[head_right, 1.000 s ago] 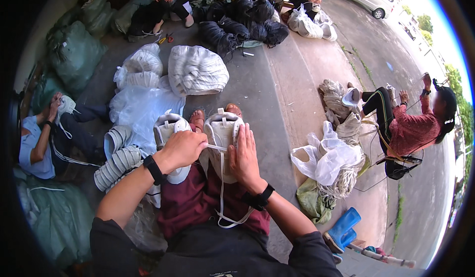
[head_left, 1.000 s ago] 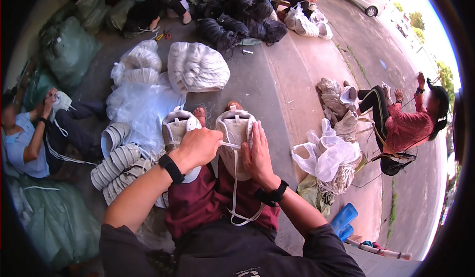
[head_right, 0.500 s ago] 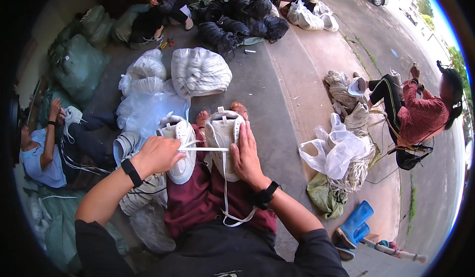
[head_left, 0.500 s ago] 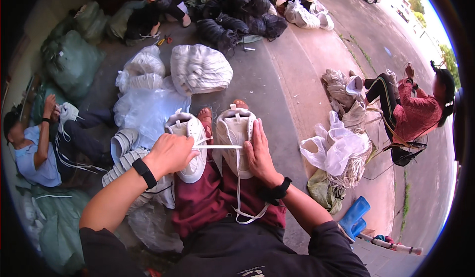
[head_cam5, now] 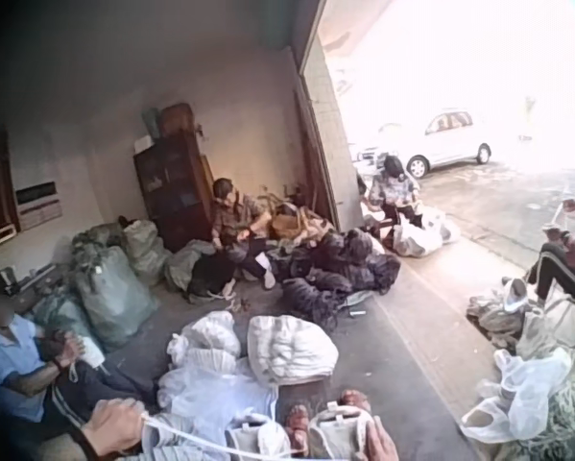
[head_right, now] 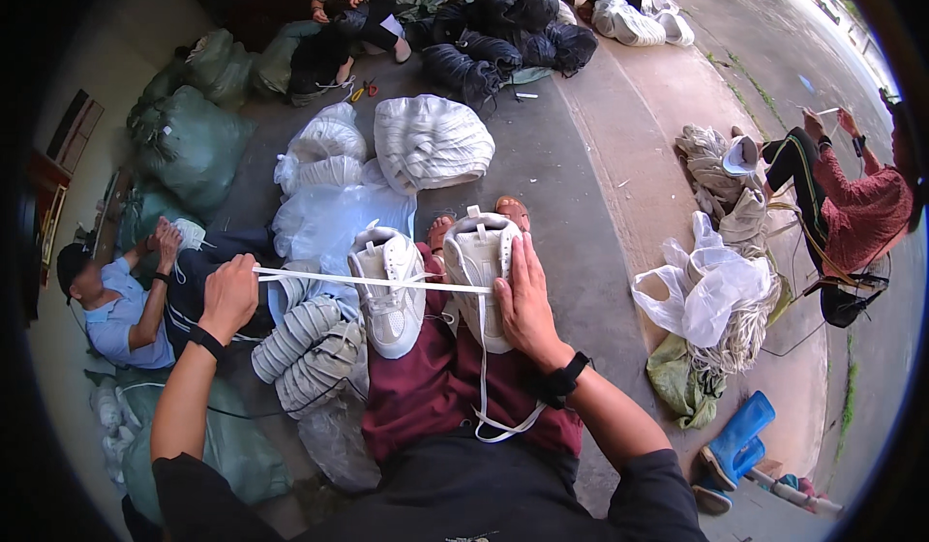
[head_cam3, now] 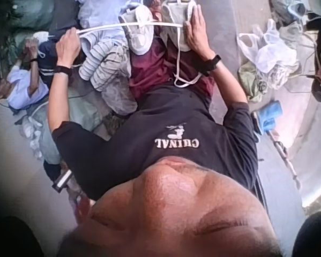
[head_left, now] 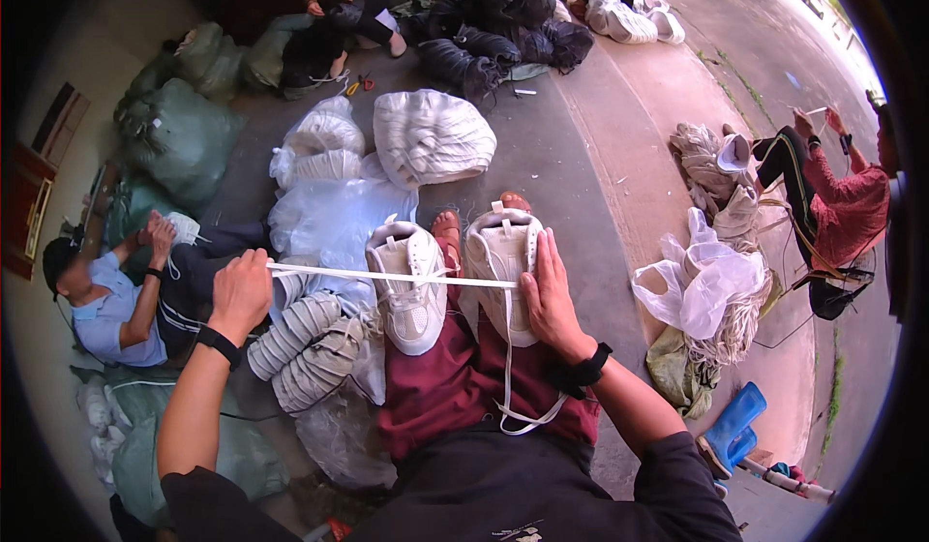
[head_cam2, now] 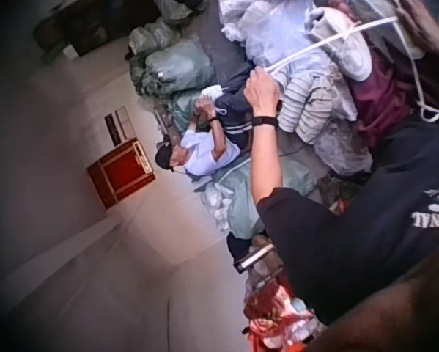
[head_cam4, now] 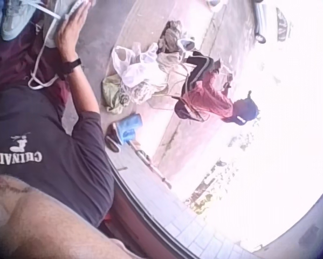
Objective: Lacing a pair of white sneakers while sitting among other workers in a storage area.
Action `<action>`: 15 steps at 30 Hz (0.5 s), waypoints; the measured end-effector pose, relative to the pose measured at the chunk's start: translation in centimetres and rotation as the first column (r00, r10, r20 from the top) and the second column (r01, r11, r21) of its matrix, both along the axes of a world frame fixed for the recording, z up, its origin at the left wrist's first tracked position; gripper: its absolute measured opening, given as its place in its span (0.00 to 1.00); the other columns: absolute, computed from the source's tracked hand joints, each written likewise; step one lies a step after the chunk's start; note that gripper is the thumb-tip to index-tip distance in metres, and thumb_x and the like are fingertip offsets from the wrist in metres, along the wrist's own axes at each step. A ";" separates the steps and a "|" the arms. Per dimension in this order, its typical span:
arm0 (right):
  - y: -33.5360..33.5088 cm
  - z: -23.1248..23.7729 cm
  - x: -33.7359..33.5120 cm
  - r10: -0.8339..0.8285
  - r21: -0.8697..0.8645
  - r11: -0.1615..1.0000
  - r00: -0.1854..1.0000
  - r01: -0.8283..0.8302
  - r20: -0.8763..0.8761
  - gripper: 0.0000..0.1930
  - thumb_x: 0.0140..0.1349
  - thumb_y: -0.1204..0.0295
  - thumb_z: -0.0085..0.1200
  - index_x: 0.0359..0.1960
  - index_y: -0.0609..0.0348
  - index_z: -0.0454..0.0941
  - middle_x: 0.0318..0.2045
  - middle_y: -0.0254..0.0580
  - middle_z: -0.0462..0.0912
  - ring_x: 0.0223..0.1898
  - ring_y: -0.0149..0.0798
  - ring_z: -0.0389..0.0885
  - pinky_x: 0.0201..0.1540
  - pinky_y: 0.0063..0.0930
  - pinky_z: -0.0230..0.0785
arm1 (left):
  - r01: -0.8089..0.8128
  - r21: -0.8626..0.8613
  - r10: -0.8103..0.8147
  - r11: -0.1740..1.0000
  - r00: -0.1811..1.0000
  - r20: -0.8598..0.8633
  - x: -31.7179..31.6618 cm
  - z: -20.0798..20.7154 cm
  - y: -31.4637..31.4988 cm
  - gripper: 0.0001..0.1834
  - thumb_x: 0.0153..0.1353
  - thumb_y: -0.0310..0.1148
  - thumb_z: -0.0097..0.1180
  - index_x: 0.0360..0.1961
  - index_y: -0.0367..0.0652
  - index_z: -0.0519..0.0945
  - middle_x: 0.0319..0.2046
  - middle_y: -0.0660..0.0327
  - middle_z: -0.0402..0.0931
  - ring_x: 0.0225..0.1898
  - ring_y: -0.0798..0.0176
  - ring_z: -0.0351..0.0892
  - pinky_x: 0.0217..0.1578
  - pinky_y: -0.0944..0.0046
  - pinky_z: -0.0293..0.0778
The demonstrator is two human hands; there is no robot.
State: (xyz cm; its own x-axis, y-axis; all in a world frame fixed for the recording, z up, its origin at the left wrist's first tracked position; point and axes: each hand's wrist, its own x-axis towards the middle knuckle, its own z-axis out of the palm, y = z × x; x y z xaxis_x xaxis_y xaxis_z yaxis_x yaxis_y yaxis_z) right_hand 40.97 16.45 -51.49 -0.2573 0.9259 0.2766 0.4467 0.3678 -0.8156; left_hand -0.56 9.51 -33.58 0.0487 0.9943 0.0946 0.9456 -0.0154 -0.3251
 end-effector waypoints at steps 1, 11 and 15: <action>-0.2 0.3 0.0 -0.003 0.003 1.000 1.000 0.003 0.002 0.33 0.70 0.69 0.43 0.73 0.64 0.45 0.73 0.61 0.46 0.73 0.57 0.48 0.73 0.42 0.45 | -0.041 0.007 0.041 0.999 0.999 -0.015 -1.4 0.4 -0.4 0.08 0.65 0.32 0.48 0.36 0.37 0.73 0.30 0.48 0.78 0.35 0.42 0.80 0.35 0.45 0.75; -2.5 2.0 -1.3 0.003 0.035 0.999 1.000 -0.002 -0.004 0.33 0.70 0.72 0.43 0.74 0.62 0.44 0.73 0.60 0.46 0.73 0.57 0.48 0.73 0.42 0.44 | -0.474 -0.018 0.461 0.881 0.865 -0.200 -16.1 6.8 -9.0 0.13 0.64 0.37 0.47 0.41 0.40 0.78 0.31 0.39 0.80 0.37 0.39 0.82 0.35 0.44 0.76; -3.6 3.2 -1.6 -0.009 0.040 0.999 1.000 0.009 0.003 0.33 0.70 0.72 0.42 0.74 0.61 0.45 0.73 0.58 0.46 0.73 0.56 0.48 0.73 0.42 0.42 | -0.564 0.015 0.556 0.826 0.810 -0.187 -19.7 10.0 -12.3 0.14 0.63 0.36 0.47 0.39 0.36 0.78 0.31 0.41 0.82 0.36 0.38 0.83 0.39 0.43 0.77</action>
State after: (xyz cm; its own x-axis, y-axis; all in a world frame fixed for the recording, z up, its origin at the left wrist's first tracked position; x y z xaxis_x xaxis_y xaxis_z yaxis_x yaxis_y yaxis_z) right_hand 39.34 12.85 -48.31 -0.2498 0.9163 0.3129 0.4528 0.3962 -0.7988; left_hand -20.30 -2.78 -23.58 -0.5060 0.8569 0.0986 0.7214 0.4831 -0.4961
